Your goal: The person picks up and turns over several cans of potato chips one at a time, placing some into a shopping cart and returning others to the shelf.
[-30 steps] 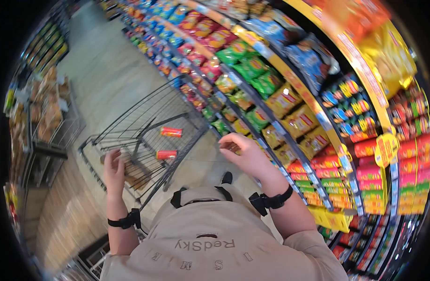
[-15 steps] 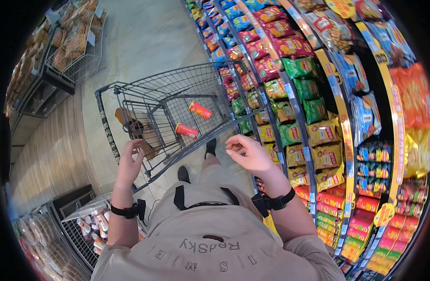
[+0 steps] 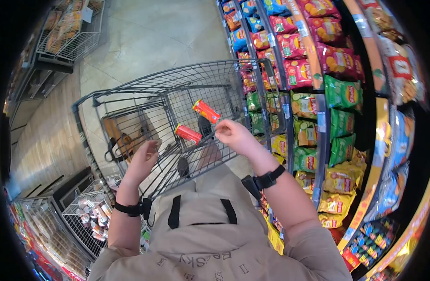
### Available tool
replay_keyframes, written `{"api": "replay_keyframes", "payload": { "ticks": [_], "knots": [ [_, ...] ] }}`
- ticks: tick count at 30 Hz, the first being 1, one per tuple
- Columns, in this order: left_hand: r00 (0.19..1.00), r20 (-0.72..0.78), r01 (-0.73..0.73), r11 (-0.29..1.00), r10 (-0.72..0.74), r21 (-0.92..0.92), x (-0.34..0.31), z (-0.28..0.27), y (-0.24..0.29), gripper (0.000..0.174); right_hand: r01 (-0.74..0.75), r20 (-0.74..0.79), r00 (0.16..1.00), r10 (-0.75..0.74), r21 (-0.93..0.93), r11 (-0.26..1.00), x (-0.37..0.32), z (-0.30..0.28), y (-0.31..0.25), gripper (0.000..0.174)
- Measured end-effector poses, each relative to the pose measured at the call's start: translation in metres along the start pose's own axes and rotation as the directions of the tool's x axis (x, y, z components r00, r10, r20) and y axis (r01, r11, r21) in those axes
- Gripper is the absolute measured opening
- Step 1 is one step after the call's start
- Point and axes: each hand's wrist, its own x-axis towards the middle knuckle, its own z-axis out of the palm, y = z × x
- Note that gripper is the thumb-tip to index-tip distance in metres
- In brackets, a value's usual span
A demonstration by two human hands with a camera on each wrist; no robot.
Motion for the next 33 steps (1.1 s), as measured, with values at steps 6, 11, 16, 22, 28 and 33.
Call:
{"api": "replay_keyframes", "payload": {
  "ticks": [6, 11, 16, 22, 28, 33],
  "knots": [
    [0.974, 0.116, 0.206, 0.976, -0.196, -0.074, 0.131, 0.067, -0.021, 0.046, -0.15, -0.031, 0.989, 0.148, -0.128, 0.98, 0.143, -0.014, 0.096, 0.037],
    [0.952, 0.139, 0.292, 0.945, -0.273, -0.145, 0.214, 0.144, -0.072, 0.05, -0.22, -0.158, 0.974, 0.165, -0.454, 0.864, 0.21, 0.007, 0.152, 0.048],
    [0.884, 0.226, 0.441, 0.891, -0.409, -0.112, 0.26, 0.195, -0.12, 0.06, -0.213, -0.207, 0.972, 0.109, -0.598, 0.773, 0.235, 0.031, 0.189, 0.067],
    [0.81, 0.366, 0.584, 0.567, -0.459, -0.581, 0.284, 0.22, -0.123, 0.07, -0.224, -0.205, 0.972, 0.119, -0.627, 0.746, 0.244, 0.047, 0.21, 0.072],
    [0.812, 0.352, 0.58, 0.569, -0.467, -0.584, 0.274, 0.203, -0.105, 0.064, -0.359, -0.144, 0.932, 0.333, -0.232, 0.904, 0.237, 0.048, 0.194, 0.061],
    [0.866, 0.299, 0.499, 0.646, -0.401, -0.578, 0.246, 0.152, -0.082, 0.053, -0.51, 0.259, 0.854, 0.451, 0.586, 0.63, 0.204, 0.053, 0.141, 0.049]
  ]
}}
